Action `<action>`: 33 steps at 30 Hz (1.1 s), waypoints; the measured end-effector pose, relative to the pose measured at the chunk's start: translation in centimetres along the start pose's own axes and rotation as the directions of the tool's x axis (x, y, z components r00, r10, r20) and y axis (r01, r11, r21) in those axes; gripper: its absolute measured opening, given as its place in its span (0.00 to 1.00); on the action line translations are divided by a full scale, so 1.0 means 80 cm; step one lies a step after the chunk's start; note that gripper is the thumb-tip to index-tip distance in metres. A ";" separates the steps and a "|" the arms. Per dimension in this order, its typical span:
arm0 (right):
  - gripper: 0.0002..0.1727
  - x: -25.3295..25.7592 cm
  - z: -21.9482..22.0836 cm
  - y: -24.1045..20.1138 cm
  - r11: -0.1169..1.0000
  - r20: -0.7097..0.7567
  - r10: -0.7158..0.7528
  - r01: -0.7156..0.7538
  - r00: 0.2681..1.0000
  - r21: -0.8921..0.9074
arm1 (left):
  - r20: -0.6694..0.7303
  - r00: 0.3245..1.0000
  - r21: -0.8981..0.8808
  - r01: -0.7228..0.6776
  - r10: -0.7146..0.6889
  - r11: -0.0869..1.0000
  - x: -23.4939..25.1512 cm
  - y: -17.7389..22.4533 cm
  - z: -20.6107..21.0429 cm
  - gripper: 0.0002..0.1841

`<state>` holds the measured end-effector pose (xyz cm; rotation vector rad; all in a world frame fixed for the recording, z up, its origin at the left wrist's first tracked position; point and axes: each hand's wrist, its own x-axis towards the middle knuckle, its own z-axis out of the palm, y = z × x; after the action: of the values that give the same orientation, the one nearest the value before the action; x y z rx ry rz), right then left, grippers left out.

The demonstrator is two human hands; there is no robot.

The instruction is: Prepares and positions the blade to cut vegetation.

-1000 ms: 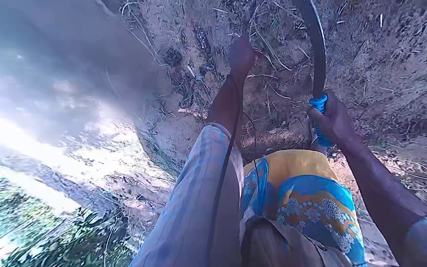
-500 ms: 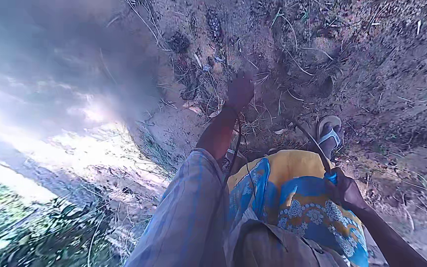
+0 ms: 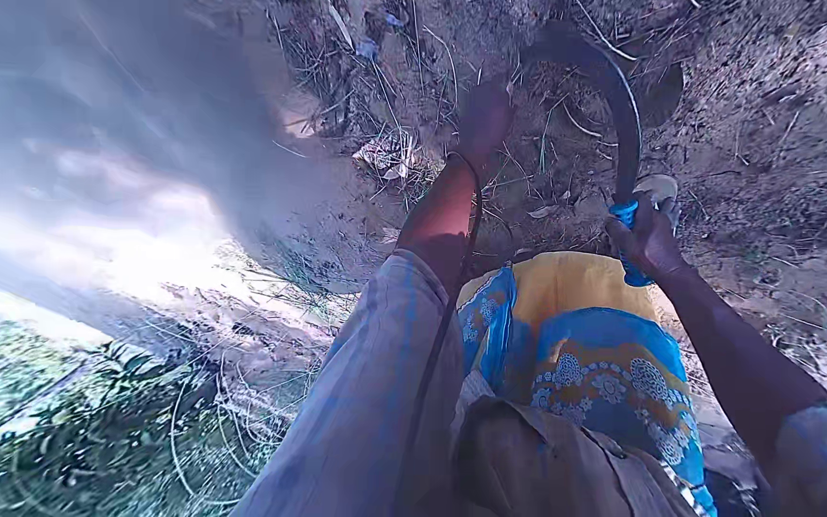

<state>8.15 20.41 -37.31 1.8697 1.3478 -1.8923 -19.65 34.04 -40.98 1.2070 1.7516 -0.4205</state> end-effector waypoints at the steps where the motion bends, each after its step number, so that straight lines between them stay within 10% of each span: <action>1: 0.23 -0.008 -0.004 0.015 0.998 0.007 0.048 -0.047 0.999 -0.038 | 0.035 0.999 0.024 -0.018 0.017 1.000 -0.011 -0.006 0.004 0.21; 8: 0.25 -0.169 -0.028 0.088 0.944 -0.050 0.167 -0.175 0.985 -0.281 | 0.085 0.991 -0.364 0.131 -0.108 0.922 -0.076 -0.048 0.108 0.25; 14: 0.32 -0.141 -0.048 0.073 0.939 -0.149 0.089 -0.133 0.985 -0.316 | 0.400 0.870 -0.737 0.493 -0.289 0.463 -0.006 0.025 0.122 0.31; 20: 0.28 -0.081 -0.029 0.048 0.983 0.025 0.061 -0.056 0.998 -0.172 | 0.125 0.966 -0.508 0.260 -0.228 0.822 -0.026 0.001 0.117 0.22; 25: 0.23 -0.011 0.003 0.027 0.979 0.083 0.136 -0.122 0.987 -0.161 | 0.115 0.978 -0.523 0.211 -0.176 0.826 -0.011 -0.016 0.103 0.22; 33: 0.22 -0.179 0.003 -0.024 0.907 0.123 0.411 -0.393 0.903 -0.150 | 0.162 0.985 -0.431 0.127 -0.062 0.893 -0.068 -0.033 0.115 0.21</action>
<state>9.70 14.73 -24.08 1.7380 0.9165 -1.6608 -16.89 23.38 -41.61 0.7501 1.6681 -0.1467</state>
